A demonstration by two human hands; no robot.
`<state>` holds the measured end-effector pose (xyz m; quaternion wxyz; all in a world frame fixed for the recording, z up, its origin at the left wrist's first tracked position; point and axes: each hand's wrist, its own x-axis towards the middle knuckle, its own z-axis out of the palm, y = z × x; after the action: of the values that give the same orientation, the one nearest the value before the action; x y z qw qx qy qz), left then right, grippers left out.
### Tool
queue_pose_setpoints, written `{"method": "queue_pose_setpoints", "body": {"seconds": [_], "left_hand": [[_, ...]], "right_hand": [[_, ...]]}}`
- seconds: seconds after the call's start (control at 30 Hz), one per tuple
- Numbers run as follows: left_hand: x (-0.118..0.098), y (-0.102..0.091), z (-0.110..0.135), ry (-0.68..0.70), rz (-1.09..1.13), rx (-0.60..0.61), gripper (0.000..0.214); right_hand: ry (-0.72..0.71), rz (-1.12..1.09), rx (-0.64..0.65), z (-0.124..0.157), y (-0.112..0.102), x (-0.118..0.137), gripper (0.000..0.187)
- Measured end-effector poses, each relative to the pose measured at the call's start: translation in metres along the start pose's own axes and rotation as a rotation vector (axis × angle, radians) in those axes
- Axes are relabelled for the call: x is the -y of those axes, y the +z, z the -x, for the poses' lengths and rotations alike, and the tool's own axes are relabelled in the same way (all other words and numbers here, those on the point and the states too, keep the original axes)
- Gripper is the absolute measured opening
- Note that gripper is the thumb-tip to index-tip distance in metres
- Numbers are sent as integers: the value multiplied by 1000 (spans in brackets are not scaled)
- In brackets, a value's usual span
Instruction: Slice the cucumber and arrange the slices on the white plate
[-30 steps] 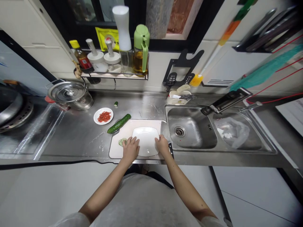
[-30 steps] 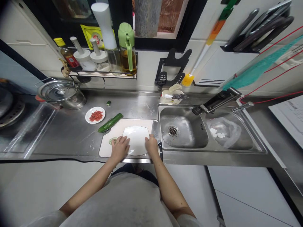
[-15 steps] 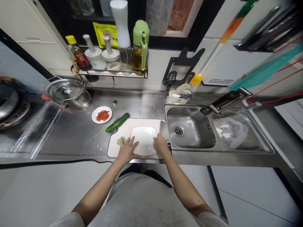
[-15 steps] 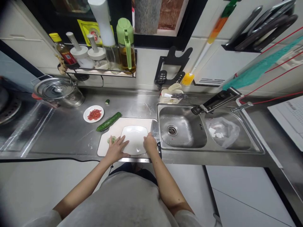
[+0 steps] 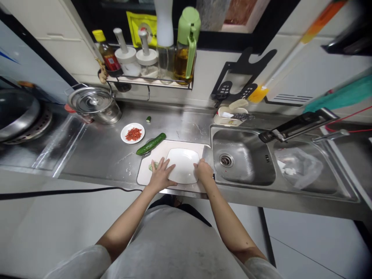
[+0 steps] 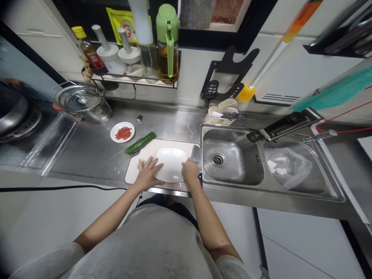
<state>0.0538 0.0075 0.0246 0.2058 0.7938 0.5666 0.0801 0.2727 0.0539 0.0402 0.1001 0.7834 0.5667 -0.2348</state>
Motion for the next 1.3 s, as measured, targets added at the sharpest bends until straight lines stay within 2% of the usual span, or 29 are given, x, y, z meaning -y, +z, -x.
{"method": "queue_pose_setpoints", "body": {"seconds": [0.07, 0.17, 0.27, 0.4, 0.53, 0.67, 0.77, 0.9, 1.03, 1.17, 1.3], "left_hand": [[3, -3, 4, -107, 40, -71, 66], [13, -8, 11, -388, 81, -200, 39], [27, -13, 16, -591, 62, -230, 30], [37, -16, 12, -674, 2, -187, 35], [39, -17, 5, -729, -41, -162, 32], [39, -17, 2, -695, 7, -174, 26], [40, -16, 2, -640, 87, -228, 19], [39, -17, 1, -562, 357, -290, 17], [25, -26, -3, -413, 692, -248, 20], [1, -36, -11, -292, 807, -207, 20], [-14, -36, -17, -241, 910, -167, 22]], "right_hand": [[-18, 12, -42, 3, -2, -3, 40], [-63, -6, -118, 10, -2, -15, 46], [-152, -71, -172, 18, 3, -31, 45], [-231, -179, -184, 29, 11, -45, 40], [-280, -254, -210, 35, 12, -46, 38], [-278, -263, -196, 36, 8, -41, 39], [-281, -262, -186, 37, 5, -37, 39], [-324, -298, -163, 41, 1, -24, 36], [-511, -397, -180, 49, -5, 2, 33], [-801, -416, -260, 51, -11, 28, 30], [-854, -400, -263, 46, -11, 36, 24]]}}
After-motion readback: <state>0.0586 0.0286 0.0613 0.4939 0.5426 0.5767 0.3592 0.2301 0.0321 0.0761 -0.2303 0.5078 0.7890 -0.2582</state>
